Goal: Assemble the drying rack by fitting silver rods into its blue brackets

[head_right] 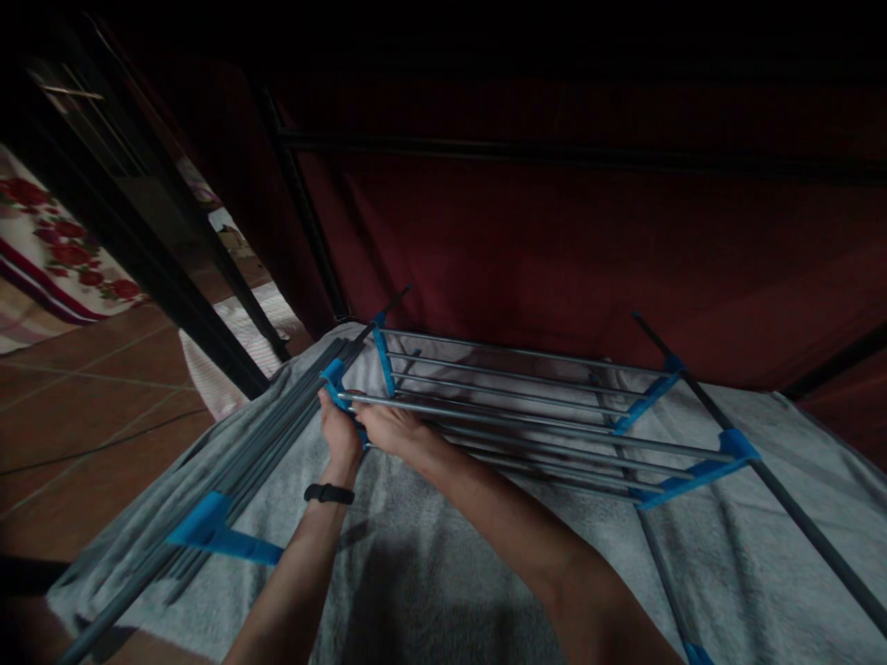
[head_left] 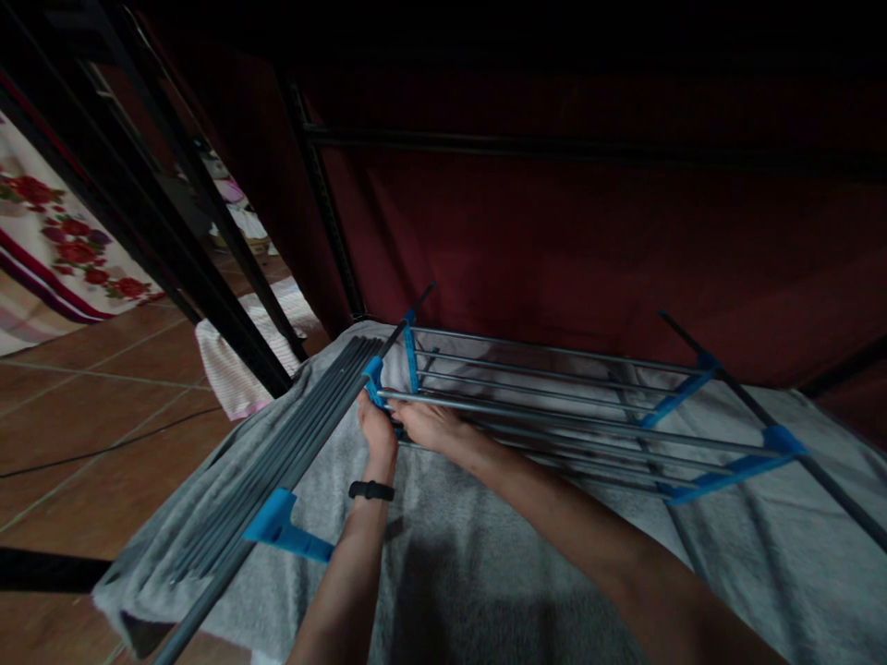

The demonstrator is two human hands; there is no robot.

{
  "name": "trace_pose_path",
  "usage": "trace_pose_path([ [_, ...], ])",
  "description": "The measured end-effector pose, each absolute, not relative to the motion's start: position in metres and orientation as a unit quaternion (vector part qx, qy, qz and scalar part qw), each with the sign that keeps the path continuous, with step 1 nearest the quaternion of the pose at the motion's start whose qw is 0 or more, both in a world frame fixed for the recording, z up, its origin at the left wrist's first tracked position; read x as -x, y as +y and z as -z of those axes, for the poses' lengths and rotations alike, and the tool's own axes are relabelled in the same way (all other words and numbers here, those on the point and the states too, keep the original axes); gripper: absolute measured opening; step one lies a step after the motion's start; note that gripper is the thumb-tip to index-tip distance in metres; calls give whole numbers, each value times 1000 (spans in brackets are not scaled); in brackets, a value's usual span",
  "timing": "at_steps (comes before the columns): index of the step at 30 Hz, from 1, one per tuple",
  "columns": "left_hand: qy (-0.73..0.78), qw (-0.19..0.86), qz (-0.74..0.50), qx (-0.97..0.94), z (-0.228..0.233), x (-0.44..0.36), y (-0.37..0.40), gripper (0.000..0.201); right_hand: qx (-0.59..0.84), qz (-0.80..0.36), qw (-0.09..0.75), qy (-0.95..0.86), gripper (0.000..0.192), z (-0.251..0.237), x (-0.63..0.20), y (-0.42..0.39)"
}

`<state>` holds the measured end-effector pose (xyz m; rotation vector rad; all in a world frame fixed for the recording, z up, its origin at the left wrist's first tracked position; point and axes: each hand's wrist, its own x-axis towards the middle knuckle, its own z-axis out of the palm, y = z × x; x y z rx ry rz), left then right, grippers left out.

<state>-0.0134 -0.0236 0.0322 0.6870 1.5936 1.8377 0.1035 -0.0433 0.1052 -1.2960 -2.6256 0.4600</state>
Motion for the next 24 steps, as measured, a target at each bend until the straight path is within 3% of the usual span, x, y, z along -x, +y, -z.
trace_pose_path([
  [10,616,309,-681,-248,-33,13,-24,60,443,-91,83,-888,39,-101,-102,-44],
  [16,602,310,-698,-233,-33,13,-23,58,440,-141,82,-883,35,-102,-103,-44],
  [24,574,309,-713,-257,-37,13,-24,47,442,-65,101,-889,42,-99,-100,-49],
])
